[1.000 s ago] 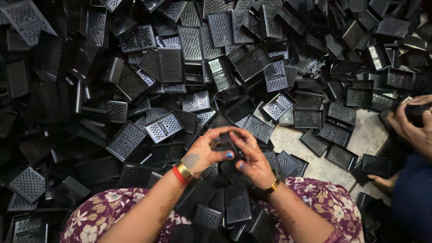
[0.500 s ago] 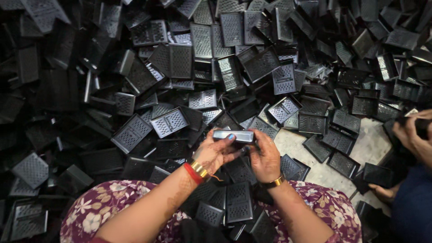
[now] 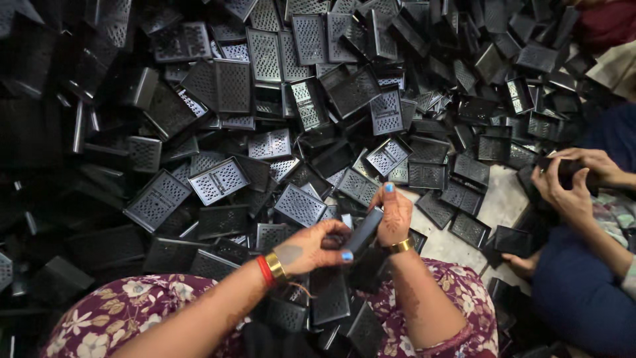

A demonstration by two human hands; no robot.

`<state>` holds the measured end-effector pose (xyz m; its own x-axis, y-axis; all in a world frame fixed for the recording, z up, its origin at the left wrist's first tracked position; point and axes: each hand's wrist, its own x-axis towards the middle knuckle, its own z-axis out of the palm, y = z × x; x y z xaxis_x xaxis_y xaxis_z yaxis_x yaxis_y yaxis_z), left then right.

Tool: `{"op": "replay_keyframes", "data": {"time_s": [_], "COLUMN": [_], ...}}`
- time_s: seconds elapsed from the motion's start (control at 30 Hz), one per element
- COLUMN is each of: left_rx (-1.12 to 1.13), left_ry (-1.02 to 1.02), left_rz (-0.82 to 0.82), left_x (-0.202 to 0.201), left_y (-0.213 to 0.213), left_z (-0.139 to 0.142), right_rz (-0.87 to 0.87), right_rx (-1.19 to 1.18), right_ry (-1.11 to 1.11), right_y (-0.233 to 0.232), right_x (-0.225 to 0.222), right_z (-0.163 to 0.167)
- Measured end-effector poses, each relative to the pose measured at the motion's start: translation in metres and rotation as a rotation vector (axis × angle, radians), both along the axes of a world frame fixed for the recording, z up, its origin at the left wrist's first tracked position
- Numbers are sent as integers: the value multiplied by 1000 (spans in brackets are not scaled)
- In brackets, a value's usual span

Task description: The person sits on the floor among a large pile of black perforated plastic incense burners, picks them up one at a time, turns and inspects each piece, and stacks them. Toward the end the person places the stacked burners into a cardboard box, arranging them in rows with both hands.

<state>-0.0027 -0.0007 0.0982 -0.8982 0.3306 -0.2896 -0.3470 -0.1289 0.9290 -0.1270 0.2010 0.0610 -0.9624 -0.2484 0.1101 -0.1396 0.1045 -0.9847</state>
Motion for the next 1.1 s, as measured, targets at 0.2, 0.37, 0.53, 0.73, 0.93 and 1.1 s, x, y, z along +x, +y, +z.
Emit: {"op": "replay_keyframes", "data": {"time_s": [0.2, 0.37, 0.53, 0.73, 0.93, 1.1], "left_rx": [-1005, -1712, -1584, -726, -986, -2063], "left_ry": [155, -192, -305, 429, 396, 47], "left_rz": [496, 199, 376, 431, 526, 653], "left_x": [-20, -30, -53, -26, -33, -38], "left_y": [-122, -158, -159, -56, -111, -225], "left_z": [21, -17, -11, 24, -2, -66], "right_rz": [614, 1235, 843, 505, 207, 207], "right_rx": [200, 246, 176, -231, -382, -420], "right_ry": [100, 110, -223, -253, -765, -851], "right_y": [-22, -48, -42, -46, -44, -42], "right_x": [63, 109, 71, 52, 46, 36], "right_z": [33, 45, 36, 6, -16, -17]}}
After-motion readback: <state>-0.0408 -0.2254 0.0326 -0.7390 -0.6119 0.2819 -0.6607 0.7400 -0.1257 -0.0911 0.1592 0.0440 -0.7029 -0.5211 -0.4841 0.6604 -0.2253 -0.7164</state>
